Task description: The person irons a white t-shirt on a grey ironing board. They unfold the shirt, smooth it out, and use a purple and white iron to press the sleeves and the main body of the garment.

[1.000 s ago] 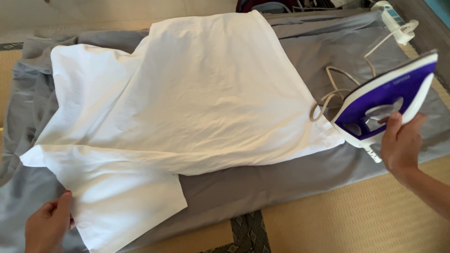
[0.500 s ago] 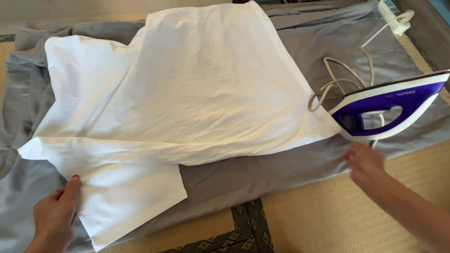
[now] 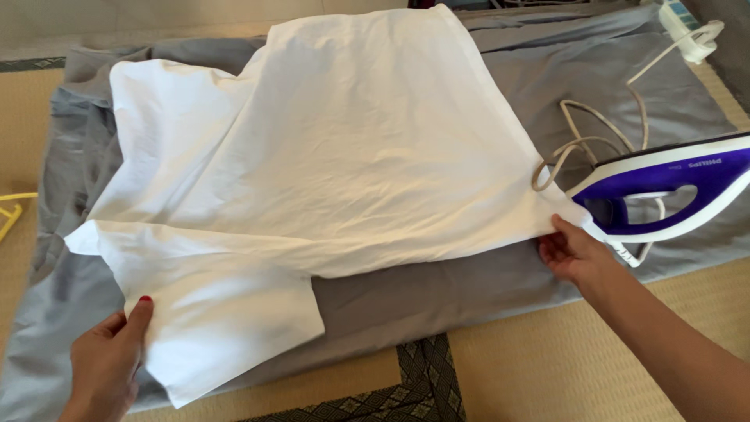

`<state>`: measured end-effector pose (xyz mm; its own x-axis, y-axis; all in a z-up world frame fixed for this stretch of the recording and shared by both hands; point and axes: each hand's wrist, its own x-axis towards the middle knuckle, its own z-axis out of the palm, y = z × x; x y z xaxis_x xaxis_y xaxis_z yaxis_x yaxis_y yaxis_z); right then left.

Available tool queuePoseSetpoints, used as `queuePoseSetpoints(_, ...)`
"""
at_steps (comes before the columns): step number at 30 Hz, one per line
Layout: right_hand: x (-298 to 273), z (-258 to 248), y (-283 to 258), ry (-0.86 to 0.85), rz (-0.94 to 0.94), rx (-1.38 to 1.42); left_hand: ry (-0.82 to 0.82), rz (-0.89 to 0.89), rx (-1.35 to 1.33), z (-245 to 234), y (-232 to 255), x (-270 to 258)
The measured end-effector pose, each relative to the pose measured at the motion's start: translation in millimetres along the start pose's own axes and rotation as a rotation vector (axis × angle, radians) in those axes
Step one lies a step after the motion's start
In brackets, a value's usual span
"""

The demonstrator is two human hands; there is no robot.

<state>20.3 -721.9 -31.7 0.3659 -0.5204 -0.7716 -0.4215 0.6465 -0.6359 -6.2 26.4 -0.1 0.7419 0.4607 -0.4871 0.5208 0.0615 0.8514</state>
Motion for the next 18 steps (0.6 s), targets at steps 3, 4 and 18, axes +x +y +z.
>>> queuePoseSetpoints(3, -1.1, -10.7, 2.4, -0.081, -0.079, 0.110, 0.068, 0.061, 0.317, -21.2, 2.7, -13.0)
queuePoseSetpoints(4, -4.8, -16.1, 3.7, -0.118, -0.109, 0.141, 0.109, 0.066, 0.466, -28.5, 1.3, -17.5)
queuePoseSetpoints(18, -91.9, -29.6, 34.1, 0.019, -0.203, 0.083, 0.127, -0.101, 0.739, -112.0, -99.1, 35.9)
